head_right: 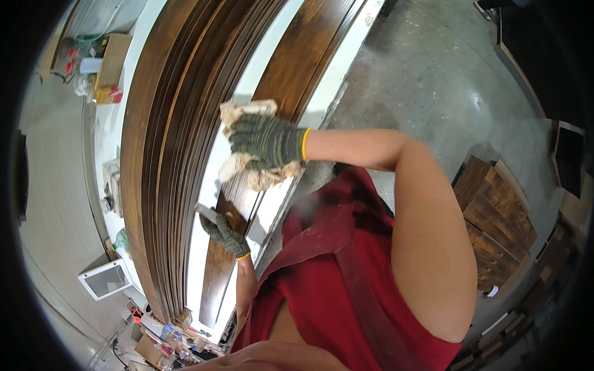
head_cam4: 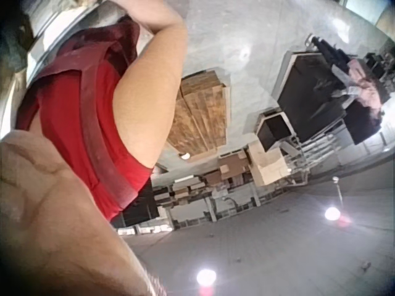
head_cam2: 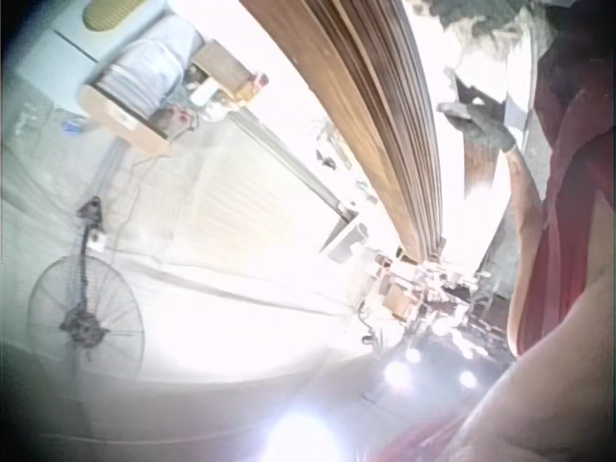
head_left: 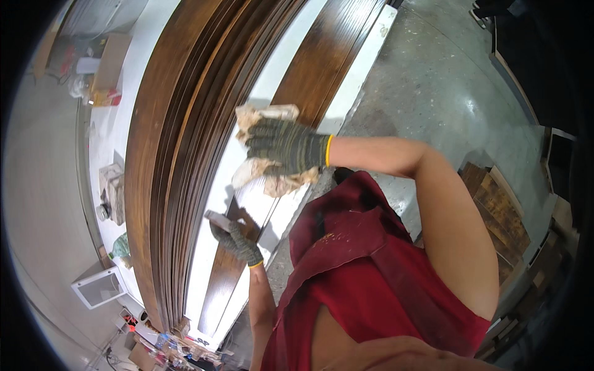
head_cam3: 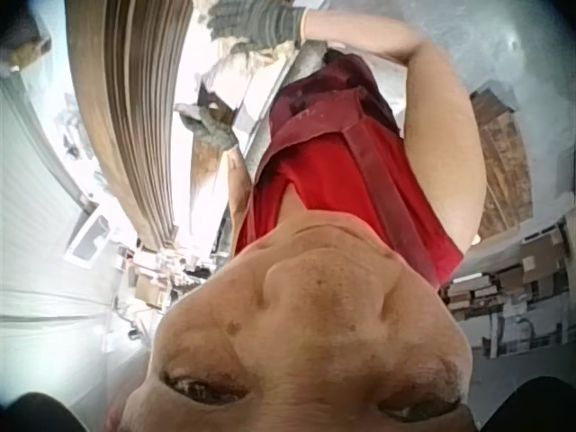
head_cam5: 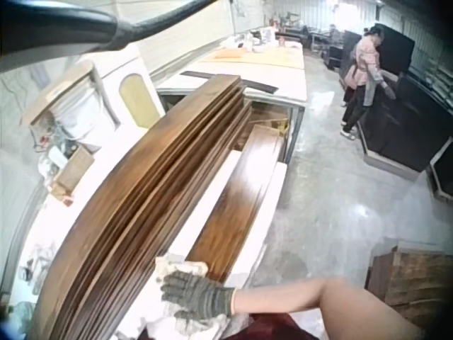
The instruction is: The person wipes a wooden board with a cloth, rubs the wood with a sanding block, applies liquid from a plastic bottle, and wipes the surface again.
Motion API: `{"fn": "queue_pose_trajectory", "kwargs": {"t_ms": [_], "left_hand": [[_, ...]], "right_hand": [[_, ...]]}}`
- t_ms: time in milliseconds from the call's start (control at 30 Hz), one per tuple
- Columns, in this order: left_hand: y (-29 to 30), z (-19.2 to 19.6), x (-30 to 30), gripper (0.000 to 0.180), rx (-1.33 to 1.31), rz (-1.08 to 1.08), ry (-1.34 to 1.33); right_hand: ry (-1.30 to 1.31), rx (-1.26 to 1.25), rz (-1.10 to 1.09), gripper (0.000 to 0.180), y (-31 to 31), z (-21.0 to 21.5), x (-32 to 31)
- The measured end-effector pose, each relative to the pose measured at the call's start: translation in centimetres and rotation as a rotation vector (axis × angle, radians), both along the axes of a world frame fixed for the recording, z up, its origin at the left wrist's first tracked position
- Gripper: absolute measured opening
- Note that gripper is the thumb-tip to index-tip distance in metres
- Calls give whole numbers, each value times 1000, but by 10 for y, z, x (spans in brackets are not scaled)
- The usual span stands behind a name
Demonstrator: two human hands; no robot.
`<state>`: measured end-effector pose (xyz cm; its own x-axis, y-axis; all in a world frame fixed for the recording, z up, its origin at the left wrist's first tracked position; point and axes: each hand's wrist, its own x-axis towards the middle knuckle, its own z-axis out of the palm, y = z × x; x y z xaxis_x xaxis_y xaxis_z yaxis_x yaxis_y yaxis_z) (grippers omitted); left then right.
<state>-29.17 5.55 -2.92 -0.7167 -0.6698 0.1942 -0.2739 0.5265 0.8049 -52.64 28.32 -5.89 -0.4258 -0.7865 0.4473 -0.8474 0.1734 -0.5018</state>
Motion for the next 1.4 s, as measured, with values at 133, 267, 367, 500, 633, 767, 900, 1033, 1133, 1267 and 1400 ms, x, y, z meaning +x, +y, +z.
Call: {"fn": "queue_pose_trajectory", "kwargs": {"t_ms": [133, 267, 367, 500, 633, 767, 900, 1033, 1133, 1267, 1400], "left_hand": [[-13, -8, 13, 74, -72, 59, -129], [-13, -9, 17, 71, -112, 41, -133], [-10, -3, 14, 68, -113, 84, -204], [-9, 4, 14, 66, -206, 44, -252], [-8, 3, 15, 65, -148, 78, -252], [-5, 3, 10, 64, -116, 68, -213], [2, 9, 4, 62, -144, 28, -193], [7, 13, 0, 62, -112, 26, -175], [6, 14, 0, 59, -157, 34, -220], [-1, 10, 4, 64, -189, -2, -253], [-5, 8, 6, 60, -410, -108, -308]], "right_hand": [[152, 57, -206, 53, 93, -6, -103], [508, 316, -400, 60, 188, -16, -209], [694, 326, -457, 54, 249, -2, -289], [364, 251, -762, 31, 282, 25, -353], [43, 478, -1063, 34, 294, 34, -391], [119, 821, -1122, 35, 317, 25, -430], [129, 666, -1418, 36, 331, 13, -428], [297, 88, -1206, 34, 307, 14, -367], [224, 186, -1209, 28, 278, 23, -317], [256, -276, -970, 18, 223, 3, -230], [22, -173, -733, 45, 106, -18, -83]]}}
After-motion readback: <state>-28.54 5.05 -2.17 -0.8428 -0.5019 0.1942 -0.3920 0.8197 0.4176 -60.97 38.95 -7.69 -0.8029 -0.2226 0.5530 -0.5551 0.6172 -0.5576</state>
